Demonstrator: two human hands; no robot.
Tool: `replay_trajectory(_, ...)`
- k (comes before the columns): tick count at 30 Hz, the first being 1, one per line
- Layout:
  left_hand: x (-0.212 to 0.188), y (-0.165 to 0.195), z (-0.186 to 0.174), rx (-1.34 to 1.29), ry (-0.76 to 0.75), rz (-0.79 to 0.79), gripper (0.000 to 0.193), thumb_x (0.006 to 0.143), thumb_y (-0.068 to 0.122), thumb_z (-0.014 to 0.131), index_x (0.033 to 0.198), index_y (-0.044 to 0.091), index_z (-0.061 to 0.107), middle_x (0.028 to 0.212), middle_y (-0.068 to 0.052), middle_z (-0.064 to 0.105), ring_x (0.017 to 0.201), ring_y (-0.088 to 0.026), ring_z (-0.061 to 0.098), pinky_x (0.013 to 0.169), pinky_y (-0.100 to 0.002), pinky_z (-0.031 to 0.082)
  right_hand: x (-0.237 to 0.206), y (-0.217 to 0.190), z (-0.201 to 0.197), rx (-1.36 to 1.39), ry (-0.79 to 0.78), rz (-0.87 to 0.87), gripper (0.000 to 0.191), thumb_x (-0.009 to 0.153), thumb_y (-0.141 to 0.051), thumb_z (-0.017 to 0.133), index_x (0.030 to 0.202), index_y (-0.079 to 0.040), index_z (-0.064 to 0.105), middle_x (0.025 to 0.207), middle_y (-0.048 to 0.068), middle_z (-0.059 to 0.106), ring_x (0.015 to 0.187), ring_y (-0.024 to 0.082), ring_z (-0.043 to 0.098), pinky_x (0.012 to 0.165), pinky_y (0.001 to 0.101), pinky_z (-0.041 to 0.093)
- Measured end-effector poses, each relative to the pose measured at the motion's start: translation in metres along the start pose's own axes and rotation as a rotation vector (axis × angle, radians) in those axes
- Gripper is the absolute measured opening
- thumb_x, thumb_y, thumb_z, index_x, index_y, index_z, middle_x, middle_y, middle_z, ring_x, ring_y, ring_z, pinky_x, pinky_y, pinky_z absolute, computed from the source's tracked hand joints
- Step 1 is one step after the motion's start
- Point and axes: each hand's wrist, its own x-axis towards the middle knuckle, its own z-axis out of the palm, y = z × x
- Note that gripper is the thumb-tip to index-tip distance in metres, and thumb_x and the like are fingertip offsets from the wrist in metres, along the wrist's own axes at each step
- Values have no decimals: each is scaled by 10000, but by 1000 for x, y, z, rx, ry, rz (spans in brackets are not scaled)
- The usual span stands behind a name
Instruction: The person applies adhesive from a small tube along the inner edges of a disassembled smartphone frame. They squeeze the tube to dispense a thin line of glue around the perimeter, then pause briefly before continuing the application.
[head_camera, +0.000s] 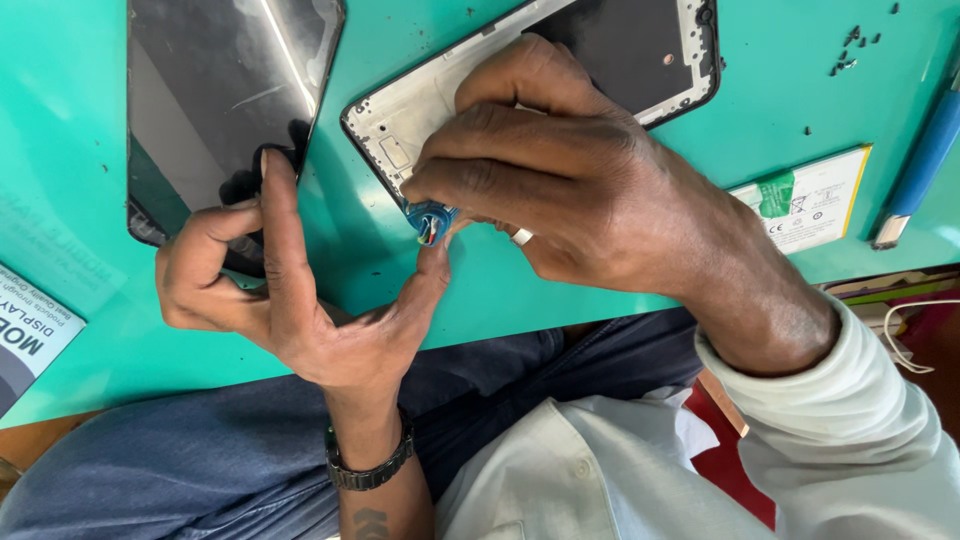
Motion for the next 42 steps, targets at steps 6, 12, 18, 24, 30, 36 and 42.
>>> replay_trajectory(6, -1, -1, 1, -3, 0, -11, 891, 830, 617, 908, 1459, 65, 601, 1258, -87, 379, 1238, -281, 308, 1092, -522, 341, 1, 0, 0, 19, -4, 5, 312, 887, -23, 864, 1165, -21, 722, 1154, 64, 673, 1100, 273, 557, 856, 386, 499)
replay_trajectory(12, -2, -1, 1, -7, -5, -19, 867, 852, 599, 895, 1473, 72, 598, 1271, -86, 376, 1247, -277, 305, 1102, -519, 341, 1, 0, -3, 35, -21, 0, 327, 883, -1, 857, 1177, -9, 714, 1170, 74, 671, 1131, 285, 562, 913, 405, 509)
replay_trajectory(18, -2, 0, 0, 0, -18, -25, 863, 854, 580, 895, 1485, 78, 587, 1278, -85, 376, 1249, -277, 301, 1102, -514, 334, 1, 2, -5, 45, -40, -22, 354, 847, 30, 846, 1174, 8, 712, 1168, 91, 669, 1141, 300, 564, 933, 416, 511)
replay_trajectory(24, -2, 2, -1, 1, -34, -41, 862, 860, 560, 896, 1507, 86, 581, 1243, -82, 382, 1258, -274, 299, 1084, -486, 335, 1, 3, -7, 48, -53, -30, 350, 857, 39, 855, 1176, 9, 714, 1175, 89, 669, 1150, 299, 562, 925, 404, 516)
replay_trajectory(30, -1, 4, 0, 13, -13, -26, 881, 841, 592, 912, 1478, 76, 588, 1271, -86, 390, 1238, -280, 308, 1088, -513, 326, 1, 1, -3, 5, -17, -15, 338, 864, 28, 855, 1175, -16, 728, 1164, 68, 673, 1096, 266, 556, 827, 362, 503)
replay_trajectory(36, 1, 4, 0, 33, -10, -7, 908, 837, 631, 925, 1468, 70, 592, 1265, -89, 386, 1238, -284, 307, 1081, -525, 323, 0, 0, 1, -36, 23, -14, 301, 880, 12, 861, 1155, -23, 745, 1147, 55, 683, 1038, 254, 554, 767, 349, 487)
replay_trajectory(42, 0, 4, 2, 30, -5, -1, 904, 833, 629, 933, 1458, 70, 595, 1266, -89, 386, 1240, -284, 305, 1080, -526, 327, -2, 1, 2, -10, 39, 1, 321, 863, 58, 820, 1164, -16, 732, 1185, 58, 670, 1071, 246, 553, 777, 327, 489)
